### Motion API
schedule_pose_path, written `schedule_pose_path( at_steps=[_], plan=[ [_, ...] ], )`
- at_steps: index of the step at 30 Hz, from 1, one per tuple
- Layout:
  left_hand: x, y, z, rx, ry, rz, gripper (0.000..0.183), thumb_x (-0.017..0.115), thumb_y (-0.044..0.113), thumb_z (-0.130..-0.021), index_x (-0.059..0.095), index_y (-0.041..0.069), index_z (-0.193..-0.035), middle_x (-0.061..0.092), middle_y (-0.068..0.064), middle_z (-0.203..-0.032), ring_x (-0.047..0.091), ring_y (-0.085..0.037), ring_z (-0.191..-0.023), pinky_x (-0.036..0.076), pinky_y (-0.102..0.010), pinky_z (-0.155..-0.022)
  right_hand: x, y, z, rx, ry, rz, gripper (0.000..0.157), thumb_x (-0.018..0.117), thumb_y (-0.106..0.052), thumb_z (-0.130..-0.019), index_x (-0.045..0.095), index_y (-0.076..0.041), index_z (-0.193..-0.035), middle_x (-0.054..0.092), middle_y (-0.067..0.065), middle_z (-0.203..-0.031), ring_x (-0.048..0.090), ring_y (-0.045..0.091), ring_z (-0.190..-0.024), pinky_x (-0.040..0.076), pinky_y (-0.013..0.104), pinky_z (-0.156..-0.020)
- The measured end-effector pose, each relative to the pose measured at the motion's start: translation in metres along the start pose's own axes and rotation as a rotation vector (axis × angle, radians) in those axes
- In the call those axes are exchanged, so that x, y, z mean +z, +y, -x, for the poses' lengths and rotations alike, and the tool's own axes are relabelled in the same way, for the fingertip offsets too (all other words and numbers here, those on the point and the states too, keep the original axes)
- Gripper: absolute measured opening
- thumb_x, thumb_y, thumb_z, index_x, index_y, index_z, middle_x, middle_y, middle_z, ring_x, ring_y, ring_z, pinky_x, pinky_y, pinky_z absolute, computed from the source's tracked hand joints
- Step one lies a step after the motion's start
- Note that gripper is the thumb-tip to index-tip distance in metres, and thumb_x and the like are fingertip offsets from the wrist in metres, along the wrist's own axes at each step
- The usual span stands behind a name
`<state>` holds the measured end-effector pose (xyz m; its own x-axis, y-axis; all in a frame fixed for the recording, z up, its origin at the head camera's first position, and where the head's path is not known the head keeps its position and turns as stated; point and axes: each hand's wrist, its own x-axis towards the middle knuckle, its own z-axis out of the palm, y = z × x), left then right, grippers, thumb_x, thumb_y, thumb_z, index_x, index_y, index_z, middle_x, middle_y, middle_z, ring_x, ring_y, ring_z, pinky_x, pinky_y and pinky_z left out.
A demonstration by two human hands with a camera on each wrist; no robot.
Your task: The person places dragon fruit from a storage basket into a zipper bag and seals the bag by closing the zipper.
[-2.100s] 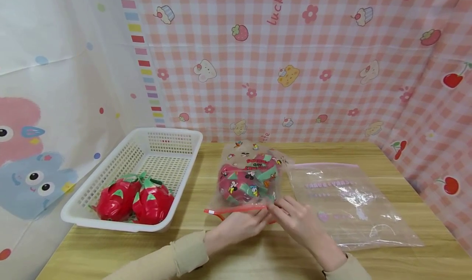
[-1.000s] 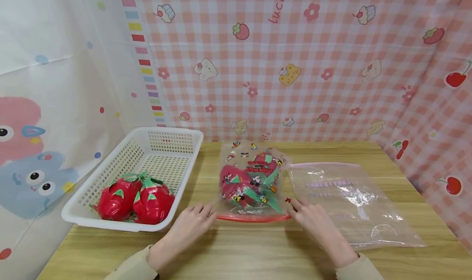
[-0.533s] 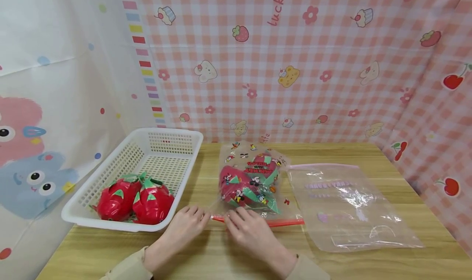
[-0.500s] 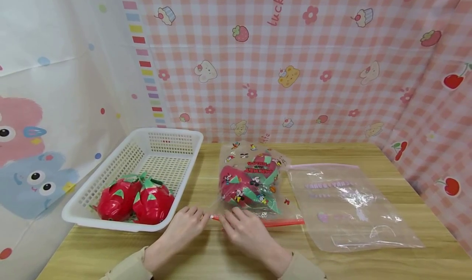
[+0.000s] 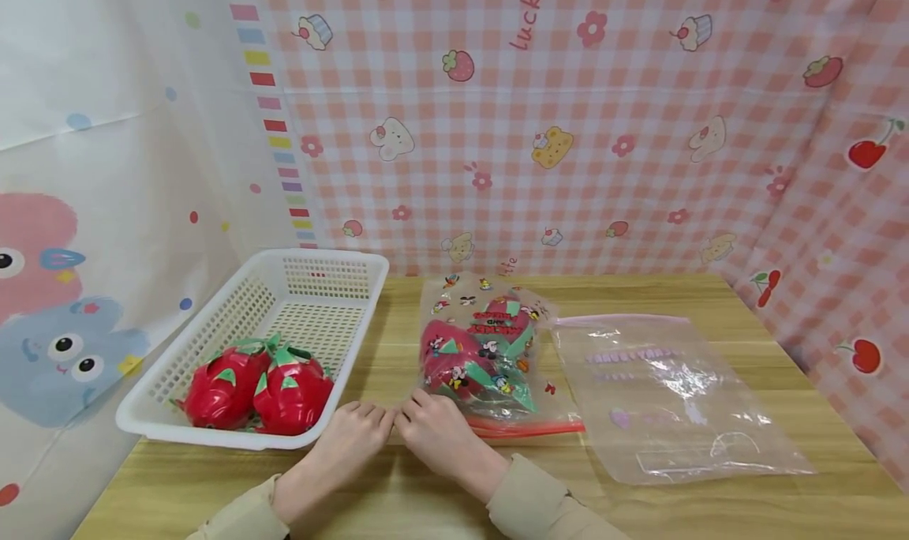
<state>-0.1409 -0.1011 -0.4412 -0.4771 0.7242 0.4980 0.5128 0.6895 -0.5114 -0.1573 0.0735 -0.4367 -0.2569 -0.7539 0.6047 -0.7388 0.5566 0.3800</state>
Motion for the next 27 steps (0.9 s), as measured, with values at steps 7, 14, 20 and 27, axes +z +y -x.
schedule_pose_path(
  at_steps=[7, 14, 20, 27],
  plan=[
    [-0.001, 0.005, -0.003, 0.025, -0.024, -0.018, 0.01, 0.063, 0.018, -0.077, 0.061, 0.019, -0.068, 0.058, 0.007, -0.056, 0.051, -0.01, -0.05, 0.037, -0.022, -0.048, -0.004, 0.001, 0.006, -0.009, -0.072, 0.006, 0.007, 0.064, -0.01, -0.077, 0.069, -0.013, -0.08, 0.065, -0.004, -0.077, 0.054, 0.01, -0.071, 0.047, 0.019, -0.058],
    [-0.003, 0.013, -0.007, 0.046, -0.01, -0.029, 0.006, 0.061, 0.02, -0.076, 0.06, 0.02, -0.07, 0.059, 0.008, -0.056, 0.05, -0.009, -0.048, 0.033, -0.022, -0.044, -0.018, 0.009, 0.024, 0.021, -0.138, 0.029, 0.005, 0.066, -0.007, -0.073, 0.067, -0.011, -0.076, 0.059, -0.002, -0.07, 0.05, 0.012, -0.065, 0.043, 0.02, -0.053],
    [-0.005, 0.014, -0.007, 0.039, -0.068, -0.015, 0.007, 0.068, 0.02, -0.073, 0.061, 0.019, -0.071, 0.062, 0.007, -0.058, 0.052, -0.01, -0.05, 0.035, -0.022, -0.044, -0.032, 0.015, 0.038, 0.09, -0.233, 0.067, 0.01, 0.072, -0.008, -0.07, 0.063, -0.011, -0.072, 0.057, 0.0, -0.069, 0.051, 0.014, -0.065, 0.044, 0.023, -0.051],
    [-0.008, 0.011, -0.007, 0.01, -0.152, -0.005, 0.007, 0.069, 0.018, -0.073, 0.062, 0.018, -0.073, 0.063, 0.006, -0.06, 0.056, -0.01, -0.052, 0.036, -0.023, -0.045, -0.047, 0.028, 0.057, 0.223, -0.364, 0.111, 0.016, 0.075, -0.001, -0.062, 0.063, -0.009, -0.07, 0.059, 0.003, -0.068, 0.052, 0.016, -0.062, 0.044, 0.025, -0.045]
  ],
)
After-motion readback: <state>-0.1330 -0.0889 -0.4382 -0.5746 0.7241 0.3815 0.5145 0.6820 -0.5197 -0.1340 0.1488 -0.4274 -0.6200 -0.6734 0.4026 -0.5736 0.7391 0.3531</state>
